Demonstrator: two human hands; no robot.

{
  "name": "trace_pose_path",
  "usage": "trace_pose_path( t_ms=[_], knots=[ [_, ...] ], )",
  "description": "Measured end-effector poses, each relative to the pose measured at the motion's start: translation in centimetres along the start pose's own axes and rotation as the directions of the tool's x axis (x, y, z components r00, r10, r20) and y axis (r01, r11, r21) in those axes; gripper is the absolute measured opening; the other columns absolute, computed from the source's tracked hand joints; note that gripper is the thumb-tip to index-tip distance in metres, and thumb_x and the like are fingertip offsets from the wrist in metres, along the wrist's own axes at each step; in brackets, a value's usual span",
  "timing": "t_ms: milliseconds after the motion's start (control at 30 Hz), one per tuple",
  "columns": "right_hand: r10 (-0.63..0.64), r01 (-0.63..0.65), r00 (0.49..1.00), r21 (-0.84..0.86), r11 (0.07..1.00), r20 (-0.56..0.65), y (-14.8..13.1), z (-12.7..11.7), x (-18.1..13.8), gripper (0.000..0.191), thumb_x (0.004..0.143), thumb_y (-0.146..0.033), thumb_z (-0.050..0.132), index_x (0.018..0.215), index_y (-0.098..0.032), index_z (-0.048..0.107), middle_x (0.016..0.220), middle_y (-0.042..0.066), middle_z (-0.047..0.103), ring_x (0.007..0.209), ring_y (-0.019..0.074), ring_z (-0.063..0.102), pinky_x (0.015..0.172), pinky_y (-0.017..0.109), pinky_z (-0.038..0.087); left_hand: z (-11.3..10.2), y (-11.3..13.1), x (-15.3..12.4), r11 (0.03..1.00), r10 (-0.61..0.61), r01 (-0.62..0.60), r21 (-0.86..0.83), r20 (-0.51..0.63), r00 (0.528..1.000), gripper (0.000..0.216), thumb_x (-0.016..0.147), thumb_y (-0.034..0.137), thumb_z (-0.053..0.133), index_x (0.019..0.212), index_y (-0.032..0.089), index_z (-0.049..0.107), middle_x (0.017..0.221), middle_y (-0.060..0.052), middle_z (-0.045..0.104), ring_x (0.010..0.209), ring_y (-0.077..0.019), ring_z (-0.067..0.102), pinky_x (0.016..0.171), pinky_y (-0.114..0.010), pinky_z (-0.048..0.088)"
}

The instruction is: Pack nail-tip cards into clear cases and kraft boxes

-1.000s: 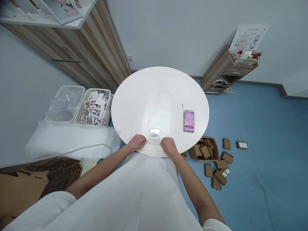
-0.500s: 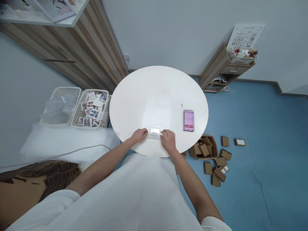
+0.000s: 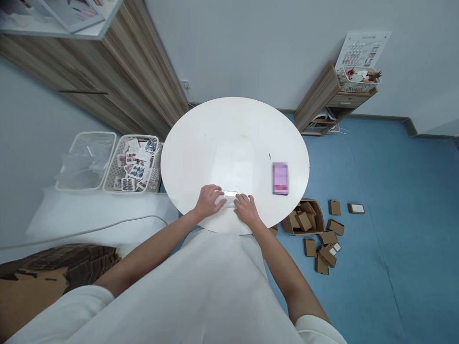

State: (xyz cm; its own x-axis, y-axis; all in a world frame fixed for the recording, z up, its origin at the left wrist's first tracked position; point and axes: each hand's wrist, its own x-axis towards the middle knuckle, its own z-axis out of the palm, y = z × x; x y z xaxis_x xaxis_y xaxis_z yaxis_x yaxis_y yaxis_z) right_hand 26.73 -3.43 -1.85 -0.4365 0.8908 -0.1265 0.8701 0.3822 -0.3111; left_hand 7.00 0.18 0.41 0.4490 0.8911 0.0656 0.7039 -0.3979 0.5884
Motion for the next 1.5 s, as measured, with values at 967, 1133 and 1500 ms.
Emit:
trace_pose_path(
  t_ms=[967, 1133, 1500],
  knots=[
    [-0.112, 0.111, 0.994, 0.117, 0.987, 0.004, 0.5, -1.1, -1.3, 0.024, 0.08, -0.033, 0.046, 0.097, -0.019, 0.054, 0.124, 0.011, 0.047, 0.124, 0.0259, 0.032, 0.099, 0.044, 0.022, 0.6, -0.1, -0.5, 0.964, 0.194, -0.244, 0.104, 0.351, 0.916, 0.024, 0.073, 0.034, 0.049, 0.092, 0.022, 0.055, 0.109, -0.006, 0.055, 0.108, -0.0249, 0.045, 0.094, -0.041, 0.023],
    [0.011, -0.006, 0.998, 0.08, 0.997, -0.063, 0.7, -2.0, -0.6, 0.023, 0.084, -0.034, 0.042, 0.093, -0.021, 0.058, 0.111, 0.009, 0.053, 0.105, 0.0228, 0.044, 0.093, 0.041, 0.027, -0.1, 0.2, 0.0, 0.972, 0.126, -0.173, 0.159, 0.267, 0.955, 0.034, 0.076, 0.045, 0.048, 0.1, 0.023, 0.057, 0.115, -0.009, 0.05, 0.109, -0.0276, 0.041, 0.09, -0.045, 0.023],
    [0.074, -0.089, 0.994, 0.194, 0.977, 0.087, 1.0, -2.6, 1.4, 0.034, 0.089, -0.03, 0.034, 0.12, -0.019, 0.043, 0.11, 0.008, 0.057, 0.099, 0.0193, 0.052, 0.085, 0.034, 0.034, 1.0, -0.8, 0.8, 0.987, -0.154, 0.161, 0.008, 0.344, 0.926, 0.034, 0.085, 0.041, 0.037, 0.111, 0.023, 0.048, 0.106, -0.004, 0.061, 0.096, -0.0216, 0.054, 0.086, -0.039, 0.025]
  ],
)
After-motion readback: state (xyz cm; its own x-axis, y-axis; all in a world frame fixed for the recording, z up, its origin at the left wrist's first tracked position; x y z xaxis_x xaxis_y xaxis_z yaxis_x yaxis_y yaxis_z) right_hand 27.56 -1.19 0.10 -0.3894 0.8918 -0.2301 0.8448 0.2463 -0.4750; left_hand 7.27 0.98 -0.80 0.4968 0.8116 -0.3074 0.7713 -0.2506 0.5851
